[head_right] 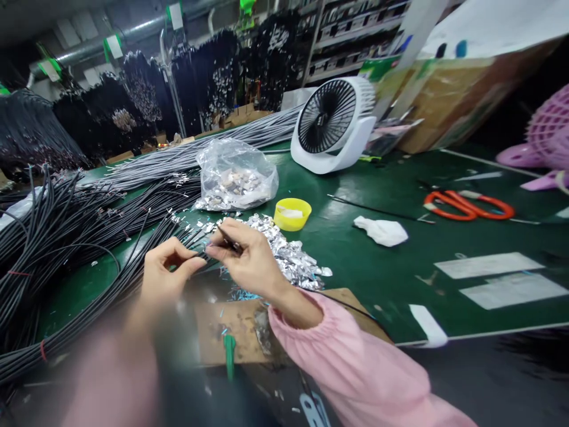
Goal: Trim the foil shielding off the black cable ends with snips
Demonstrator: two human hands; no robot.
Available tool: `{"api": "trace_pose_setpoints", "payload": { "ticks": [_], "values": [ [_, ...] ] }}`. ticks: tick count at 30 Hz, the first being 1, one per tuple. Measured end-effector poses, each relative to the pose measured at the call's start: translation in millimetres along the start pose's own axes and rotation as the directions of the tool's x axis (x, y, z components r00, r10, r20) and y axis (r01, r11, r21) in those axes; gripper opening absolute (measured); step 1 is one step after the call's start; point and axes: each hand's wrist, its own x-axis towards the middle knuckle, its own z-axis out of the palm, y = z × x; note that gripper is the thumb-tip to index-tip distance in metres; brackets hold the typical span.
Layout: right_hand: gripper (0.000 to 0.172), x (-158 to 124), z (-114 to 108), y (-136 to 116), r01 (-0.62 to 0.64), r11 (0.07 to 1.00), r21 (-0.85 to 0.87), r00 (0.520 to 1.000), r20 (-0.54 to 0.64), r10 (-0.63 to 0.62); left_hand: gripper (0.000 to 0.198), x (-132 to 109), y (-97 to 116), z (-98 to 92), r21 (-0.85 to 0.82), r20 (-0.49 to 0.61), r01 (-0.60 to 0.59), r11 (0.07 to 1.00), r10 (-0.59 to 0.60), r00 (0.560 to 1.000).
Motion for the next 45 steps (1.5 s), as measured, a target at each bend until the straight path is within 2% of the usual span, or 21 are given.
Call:
{"api": "trace_pose_setpoints", "payload": {
  "ticks": [1,3,5,7,9,11,12,14,15,16,18,19,22,25,30,35,39,42,45],
  "values": [
    [0.030,0,1,1,0.000,0.999,-0.033,1.000,-0.028,-0.001,0.019,0,-2,1.2,0.046,-0.066,-0.037,0.998,0.040,0.997],
    [0.028,0,2,3,-0.072,0.996,0.052,0.997,0.031,0.070,0.017,-1,-4,2.6,0.063,-0.085,-0.050,0.997,0.056,0.995],
    [0.027,-1,3,5,-0.126,0.978,0.167,0.986,0.130,0.105,0.017,0,-5,2.8,0.013,-0.017,-0.001,1.000,0.001,1.000],
    [0.021,-1,2,5,-0.010,0.995,0.103,0.994,0.109,-0.002,0.022,0,-6,2.8,-0.033,0.061,0.070,0.997,-0.068,0.996],
    [0.014,1,-4,4,0.204,0.971,-0.123,0.979,0.021,-0.203,0.028,-1,-6,3.2,-0.049,0.104,0.107,0.993,-0.102,0.989],
    [0.013,4,-12,3,0.295,0.894,-0.337,0.932,-0.105,-0.347,0.031,-2,-6,3.6,-0.049,0.104,0.097,0.994,-0.091,0.990],
    [0.014,6,-17,2,0.276,0.872,-0.404,0.902,-0.205,-0.381,0.031,-3,-6,3.6,-0.041,0.089,0.081,0.996,-0.077,0.993],
    [0.013,8,-23,1,0.169,0.875,-0.454,0.812,-0.439,-0.384,0.030,-4,-5,3.5,-0.015,0.038,0.049,0.999,-0.049,0.998],
    [0.012,9,-24,0,0.132,0.885,-0.447,0.797,-0.482,-0.363,0.028,-4,-5,3.5,-0.002,0.010,0.039,0.999,-0.039,0.999],
    [0.011,8,-23,-1,0.124,0.896,-0.426,0.835,-0.443,-0.326,0.026,-4,-4,3.6,0.006,-0.018,0.034,0.999,-0.034,0.999],
    [0.015,6,-16,-3,0.150,0.918,-0.367,0.923,-0.281,-0.263,0.021,-4,-2,4.2,0.010,-0.070,0.027,1.000,-0.026,0.997],
    [0.017,5,-12,-4,0.157,0.929,-0.336,0.949,-0.209,-0.236,0.020,-4,-1,4.6,0.005,-0.089,0.026,1.000,-0.025,0.996],
    [0.019,1,-4,-5,0.144,0.954,-0.264,0.978,-0.109,-0.178,0.019,-3,1,5.6,-0.018,-0.103,0.037,0.999,-0.039,0.994],
    [0.016,0,-3,-4,0.146,0.957,-0.249,0.981,-0.088,-0.172,0.021,-4,0,5.7,-0.040,-0.096,0.061,0.997,-0.065,0.993],
    [0.013,0,-3,-6,0.215,0.922,-0.322,0.965,-0.073,-0.251,0.023,-4,-4,5.6,-0.037,-0.092,0.069,0.997,-0.073,0.993],
    [0.010,-4,0,-4,0.373,0.825,-0.424,0.905,-0.027,-0.424,0.024,-4,-5,6.8,-0.011,-0.127,0.062,0.998,-0.063,0.990],
    [0.006,-6,0,0,0.438,0.771,-0.463,0.882,0.055,-0.468,0.021,-5,-5,6.4,0.088,-0.154,-0.009,0.996,0.022,0.988],
    [0.009,-6,-1,1,0.436,0.774,-0.459,0.891,0.103,-0.442,0.018,-6,-5,5.1,0.195,-0.096,-0.079,0.978,0.099,0.990],
    [0.014,-7,-1,1,0.453,0.740,-0.497,0.880,0.119,-0.459,0.020,-6,-5,5.1,0.234,-0.050,-0.089,0.968,0.103,0.993]
  ]
}}
